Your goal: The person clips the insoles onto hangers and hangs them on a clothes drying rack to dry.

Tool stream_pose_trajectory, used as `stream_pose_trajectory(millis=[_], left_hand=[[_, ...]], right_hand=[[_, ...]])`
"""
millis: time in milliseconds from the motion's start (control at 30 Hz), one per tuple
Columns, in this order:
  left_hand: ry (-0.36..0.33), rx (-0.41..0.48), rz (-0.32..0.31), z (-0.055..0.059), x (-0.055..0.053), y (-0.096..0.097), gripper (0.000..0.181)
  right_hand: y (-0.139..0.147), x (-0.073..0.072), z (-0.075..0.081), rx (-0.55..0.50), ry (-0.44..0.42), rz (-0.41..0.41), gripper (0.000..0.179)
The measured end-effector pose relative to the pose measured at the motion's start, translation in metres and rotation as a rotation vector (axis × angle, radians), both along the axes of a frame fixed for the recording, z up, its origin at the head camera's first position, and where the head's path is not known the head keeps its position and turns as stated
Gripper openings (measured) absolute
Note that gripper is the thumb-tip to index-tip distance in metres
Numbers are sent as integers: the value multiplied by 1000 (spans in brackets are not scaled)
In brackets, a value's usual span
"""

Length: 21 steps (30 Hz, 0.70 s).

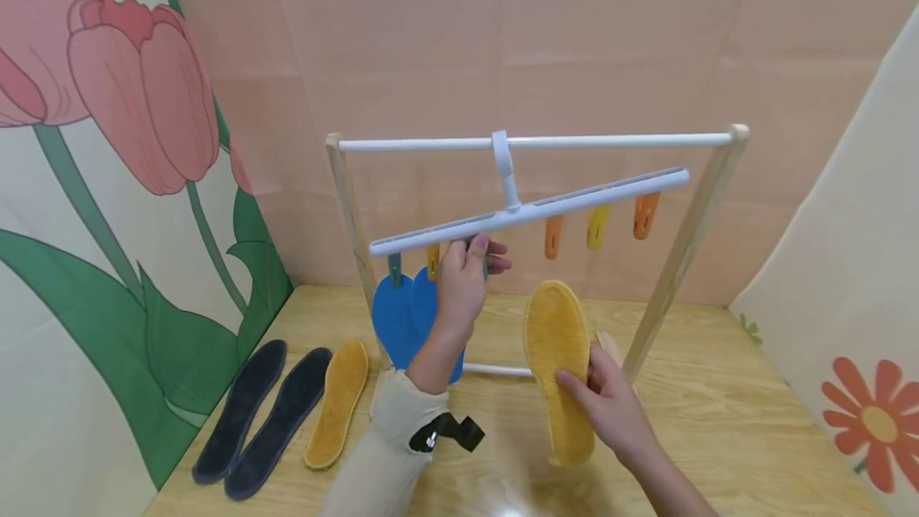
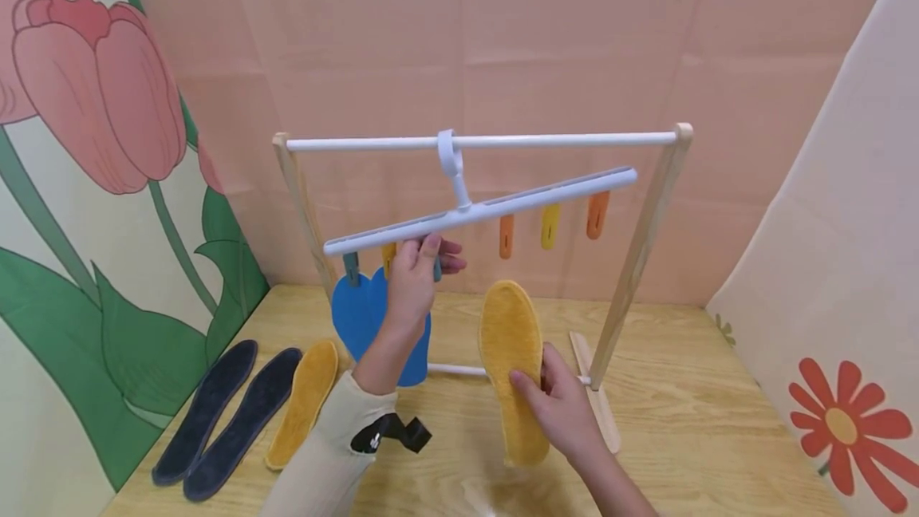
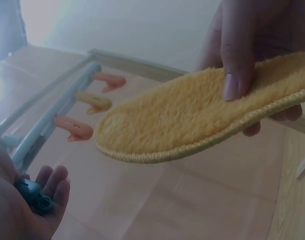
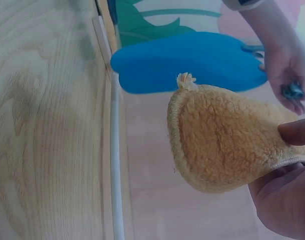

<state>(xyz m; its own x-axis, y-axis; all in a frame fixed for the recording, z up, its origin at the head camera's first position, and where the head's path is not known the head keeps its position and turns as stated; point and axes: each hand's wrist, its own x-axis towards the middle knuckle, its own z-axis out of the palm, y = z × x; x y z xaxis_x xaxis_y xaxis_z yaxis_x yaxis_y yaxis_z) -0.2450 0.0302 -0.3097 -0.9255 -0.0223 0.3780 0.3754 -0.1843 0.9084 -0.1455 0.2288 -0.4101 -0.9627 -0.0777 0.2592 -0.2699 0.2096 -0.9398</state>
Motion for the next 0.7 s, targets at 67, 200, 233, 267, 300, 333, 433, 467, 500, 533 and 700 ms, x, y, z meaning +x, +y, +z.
stream_pose_trajectory(millis=[67, 200, 233, 267, 300, 333, 433, 467, 500, 533, 700], left_hand=[[-7, 2, -3, 0, 1, 0, 28], [-13, 9, -7, -2, 1, 1, 28], [-12, 10, -6, -3, 1, 1, 27], [-8, 10, -6, -3, 1, 1, 27], [-4, 12, -6, -4, 1, 1, 27], [0, 12, -6, -4, 0, 1, 27], [13, 12, -10, -4, -1, 1, 27], [17, 13, -11, -3, -1, 1, 27], [20, 14, -12, -3, -1, 0, 27], [22, 11, -11, -3, -1, 0, 27], [28, 10, -13, -2, -1, -1, 28]], right_hand=[[-3, 0, -1, 1, -21, 11, 38], [-9, -1, -3, 8, -56, 17, 36], [-10, -2, -3, 12, -57, 14, 36], [-12, -3, -3, 16, -56, 11, 36], [-13, -3, -3, 20, -58, 7, 36], [-15, -4, -2, 25, -61, 3, 36], [-19, -5, -1, 43, -78, 0, 37], [-20, -6, -1, 40, -86, 5, 37], [-22, -6, 0, 35, -96, 11, 38], [-23, -7, 0, 31, -105, 16, 38], [-31, -12, 2, -3, -113, 47, 39]])
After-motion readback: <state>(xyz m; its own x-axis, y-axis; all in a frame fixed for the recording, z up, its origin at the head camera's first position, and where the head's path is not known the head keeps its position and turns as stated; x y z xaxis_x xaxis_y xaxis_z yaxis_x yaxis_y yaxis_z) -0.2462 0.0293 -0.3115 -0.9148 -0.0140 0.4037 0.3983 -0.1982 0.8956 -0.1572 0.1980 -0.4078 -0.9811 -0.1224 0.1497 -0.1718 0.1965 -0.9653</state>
